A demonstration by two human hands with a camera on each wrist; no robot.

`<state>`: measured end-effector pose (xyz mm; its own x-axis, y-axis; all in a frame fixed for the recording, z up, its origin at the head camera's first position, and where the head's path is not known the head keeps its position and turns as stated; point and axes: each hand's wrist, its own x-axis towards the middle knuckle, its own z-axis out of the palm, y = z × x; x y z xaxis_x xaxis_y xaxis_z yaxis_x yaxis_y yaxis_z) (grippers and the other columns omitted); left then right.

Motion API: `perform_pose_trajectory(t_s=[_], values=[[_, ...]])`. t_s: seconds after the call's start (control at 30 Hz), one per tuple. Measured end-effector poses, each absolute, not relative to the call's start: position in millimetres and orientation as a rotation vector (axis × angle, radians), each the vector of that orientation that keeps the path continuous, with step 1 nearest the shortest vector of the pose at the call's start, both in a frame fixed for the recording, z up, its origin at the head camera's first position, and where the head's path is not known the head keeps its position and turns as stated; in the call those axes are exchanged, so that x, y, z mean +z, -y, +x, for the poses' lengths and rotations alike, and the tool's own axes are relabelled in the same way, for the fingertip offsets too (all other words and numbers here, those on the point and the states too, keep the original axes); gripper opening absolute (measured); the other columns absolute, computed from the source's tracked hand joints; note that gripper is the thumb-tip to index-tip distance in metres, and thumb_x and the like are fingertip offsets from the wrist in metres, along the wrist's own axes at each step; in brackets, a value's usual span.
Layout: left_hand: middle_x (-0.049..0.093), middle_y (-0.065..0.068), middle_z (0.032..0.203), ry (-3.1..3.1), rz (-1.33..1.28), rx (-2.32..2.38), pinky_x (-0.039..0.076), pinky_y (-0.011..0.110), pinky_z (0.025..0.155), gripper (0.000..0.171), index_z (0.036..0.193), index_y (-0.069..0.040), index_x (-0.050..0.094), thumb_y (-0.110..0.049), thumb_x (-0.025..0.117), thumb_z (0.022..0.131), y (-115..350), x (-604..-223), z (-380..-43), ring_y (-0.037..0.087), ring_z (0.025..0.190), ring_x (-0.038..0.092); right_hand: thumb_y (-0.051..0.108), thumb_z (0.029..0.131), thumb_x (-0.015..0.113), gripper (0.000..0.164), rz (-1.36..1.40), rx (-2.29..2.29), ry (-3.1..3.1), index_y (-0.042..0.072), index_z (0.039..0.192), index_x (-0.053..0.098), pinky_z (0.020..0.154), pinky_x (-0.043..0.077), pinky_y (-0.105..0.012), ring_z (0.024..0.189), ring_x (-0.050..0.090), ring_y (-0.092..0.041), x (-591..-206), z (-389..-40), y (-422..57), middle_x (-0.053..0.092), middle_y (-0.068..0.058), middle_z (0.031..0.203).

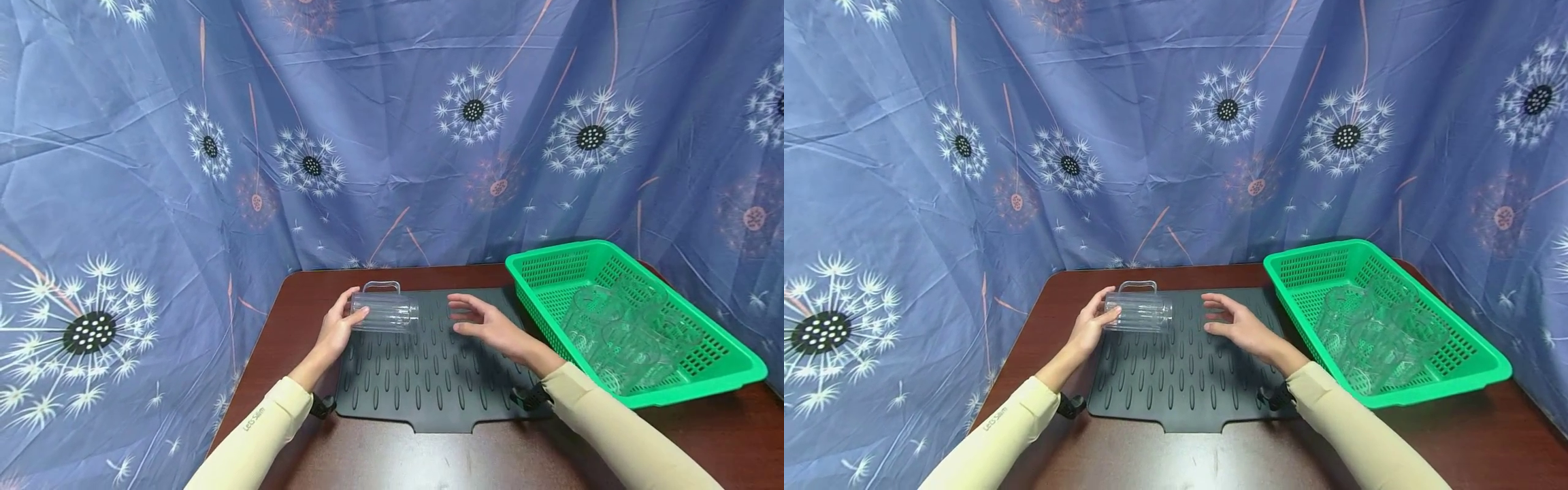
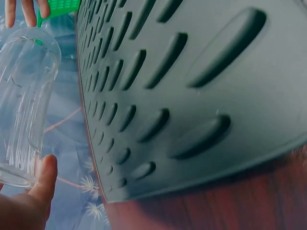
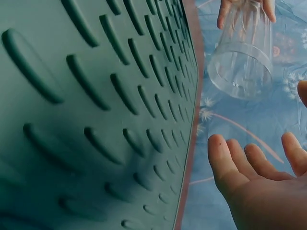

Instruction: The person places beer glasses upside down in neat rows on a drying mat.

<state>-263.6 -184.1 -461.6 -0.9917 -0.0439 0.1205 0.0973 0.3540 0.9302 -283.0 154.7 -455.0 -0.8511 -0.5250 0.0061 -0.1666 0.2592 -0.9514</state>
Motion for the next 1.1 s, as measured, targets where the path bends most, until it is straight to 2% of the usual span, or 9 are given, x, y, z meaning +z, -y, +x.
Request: perform_pose_trajectory(t_s=[0.2, 0.33, 0.53, 0.7, 0.8, 1.1], values=[[0.056, 0.02, 0.139, 2.507, -0.036, -1.633, 0.044, 0.054, 0.1, 0.059, 0.151, -0.024, 0.044, -0.03, 0.065, 0.096, 188, -458, -272, 0.034, 0.117, 0.06, 0.034, 0.097, 0.068, 0.066, -0.662, -1.613, -2.269, 0.023, 0.154, 0.037, 0.108, 0.042, -0.056, 0.143, 0.04, -0.039, -450, -285, -169, 0.037, -0.009, 0.159], [0.057, 0.019, 0.135, 2.511, -0.02, -1.608, 0.043, 0.054, 0.102, 0.058, 0.151, -0.024, 0.045, -0.029, 0.065, 0.097, 191, -456, -278, 0.034, 0.119, 0.057, 0.032, 0.098, 0.066, 0.065, -0.688, -1.605, -2.309, 0.023, 0.155, 0.036, 0.107, 0.044, -0.056, 0.143, 0.039, -0.041, -443, -285, -178, 0.035, -0.01, 0.16], [0.05, 0.016, 0.139, 2.545, 0.0, -1.509, 0.038, 0.055, 0.107, 0.061, 0.152, -0.024, 0.045, -0.032, 0.067, 0.095, 194, -450, -283, 0.034, 0.129, 0.048, 0.027, 0.099, 0.065, 0.063, -0.707, -1.596, -2.377, 0.018, 0.155, 0.036, 0.105, 0.044, -0.058, 0.144, 0.037, -0.043, -431, -287, -190, 0.034, -0.012, 0.16], [0.048, 0.016, 0.136, 2.561, -0.006, -1.498, 0.041, 0.056, 0.104, 0.065, 0.154, -0.022, 0.042, -0.031, 0.067, 0.095, 197, -449, -286, 0.036, 0.125, 0.05, 0.024, 0.1, 0.065, 0.06, -0.68, -1.539, -2.482, 0.016, 0.153, 0.038, 0.104, 0.044, -0.059, 0.143, 0.037, -0.041, -420, -286, -201, 0.035, -0.015, 0.159], [0.045, 0.014, 0.139, 2.582, 0.001, -1.487, 0.041, 0.057, 0.104, 0.067, 0.156, -0.025, 0.039, -0.034, 0.066, 0.096, 201, -450, -288, 0.036, 0.129, 0.047, 0.023, 0.1, 0.065, 0.059, -0.655, -1.482, -2.554, 0.015, 0.152, 0.04, 0.102, 0.045, -0.059, 0.142, 0.039, -0.04, -413, -285, -206, 0.037, -0.015, 0.158], [0.045, 0.014, 0.137, 2.552, 0.017, -1.439, 0.039, 0.053, 0.104, 0.069, 0.155, -0.024, 0.04, -0.03, 0.07, 0.093, 204, -451, -291, 0.033, 0.126, 0.046, 0.027, 0.1, 0.065, 0.061, -0.623, -1.264, -2.749, 0.01, 0.152, 0.039, 0.111, 0.032, -0.064, 0.143, 0.033, -0.046, -392, -282, -229, 0.03, -0.019, 0.16]])
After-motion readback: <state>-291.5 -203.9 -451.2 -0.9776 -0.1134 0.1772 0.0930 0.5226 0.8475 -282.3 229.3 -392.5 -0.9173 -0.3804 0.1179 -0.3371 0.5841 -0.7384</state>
